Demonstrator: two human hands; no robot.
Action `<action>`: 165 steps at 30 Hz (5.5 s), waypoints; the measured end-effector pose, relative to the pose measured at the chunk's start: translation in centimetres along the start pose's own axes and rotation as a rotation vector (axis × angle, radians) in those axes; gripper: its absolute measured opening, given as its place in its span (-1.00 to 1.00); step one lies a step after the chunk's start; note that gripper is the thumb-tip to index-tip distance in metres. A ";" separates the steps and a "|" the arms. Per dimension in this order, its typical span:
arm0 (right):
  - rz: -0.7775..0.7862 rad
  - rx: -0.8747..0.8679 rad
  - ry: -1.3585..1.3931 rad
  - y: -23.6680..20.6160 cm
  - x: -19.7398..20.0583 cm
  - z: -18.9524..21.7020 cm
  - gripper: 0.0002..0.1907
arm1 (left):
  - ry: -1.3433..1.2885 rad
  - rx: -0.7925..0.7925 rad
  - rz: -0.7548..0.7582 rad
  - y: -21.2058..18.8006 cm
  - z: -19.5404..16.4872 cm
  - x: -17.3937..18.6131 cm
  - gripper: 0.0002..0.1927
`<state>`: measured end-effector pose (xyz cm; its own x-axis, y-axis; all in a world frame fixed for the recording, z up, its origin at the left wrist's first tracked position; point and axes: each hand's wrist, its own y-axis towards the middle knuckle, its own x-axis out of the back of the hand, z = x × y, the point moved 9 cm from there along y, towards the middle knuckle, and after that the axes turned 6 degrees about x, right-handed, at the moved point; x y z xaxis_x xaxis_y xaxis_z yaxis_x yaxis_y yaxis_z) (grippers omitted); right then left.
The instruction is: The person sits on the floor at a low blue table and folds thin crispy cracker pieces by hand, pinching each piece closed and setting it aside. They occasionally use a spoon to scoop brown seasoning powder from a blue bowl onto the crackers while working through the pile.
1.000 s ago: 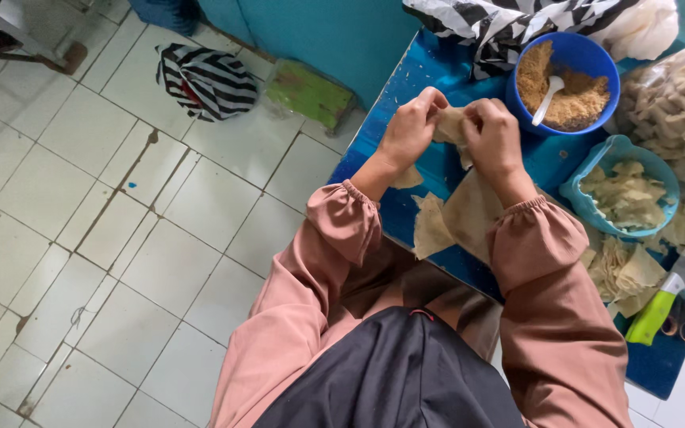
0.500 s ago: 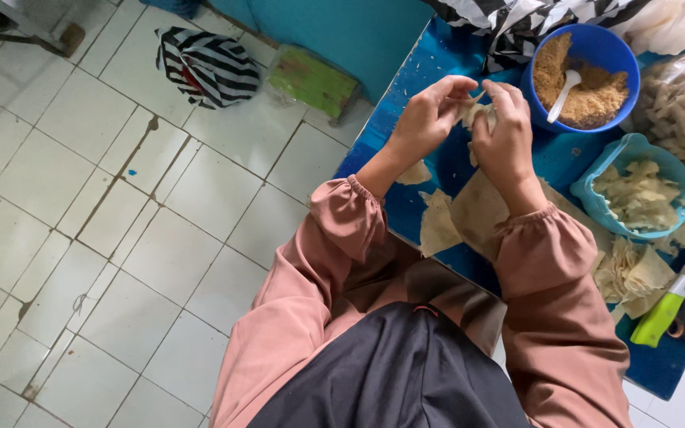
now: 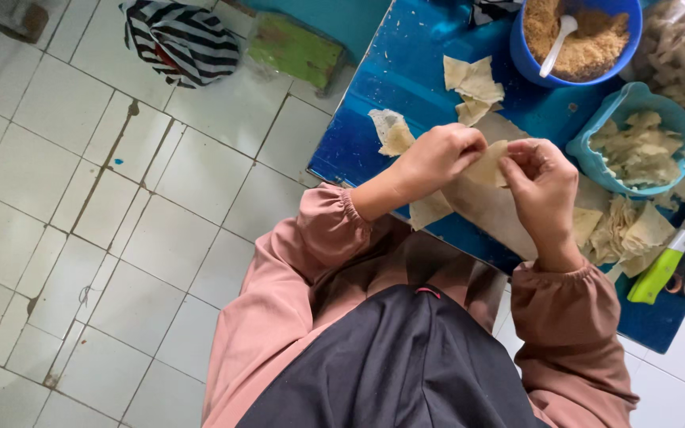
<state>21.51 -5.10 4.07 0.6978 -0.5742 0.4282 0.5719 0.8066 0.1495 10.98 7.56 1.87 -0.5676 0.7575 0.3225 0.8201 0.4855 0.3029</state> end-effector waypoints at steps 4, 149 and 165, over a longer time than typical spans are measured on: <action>-0.108 -0.024 0.123 -2.0 0.9 -2.7 -0.81 | 0.022 -0.002 -0.013 -0.4 0.1 -1.5 -0.82; -0.132 0.180 -0.122 -3.0 6.7 -1.3 -0.74 | 0.446 0.293 -0.141 0.3 0.9 -4.4 -0.64; 0.263 0.467 -1.425 -2.9 -0.5 2.9 -0.34 | 0.531 0.359 -0.168 -0.3 1.8 -5.0 -0.76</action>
<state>18.24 -6.80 6.06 -0.3863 -0.0222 0.9221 0.1275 0.9888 0.0773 13.67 4.41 -1.50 -0.5735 0.3851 0.7230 0.6383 0.7633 0.0997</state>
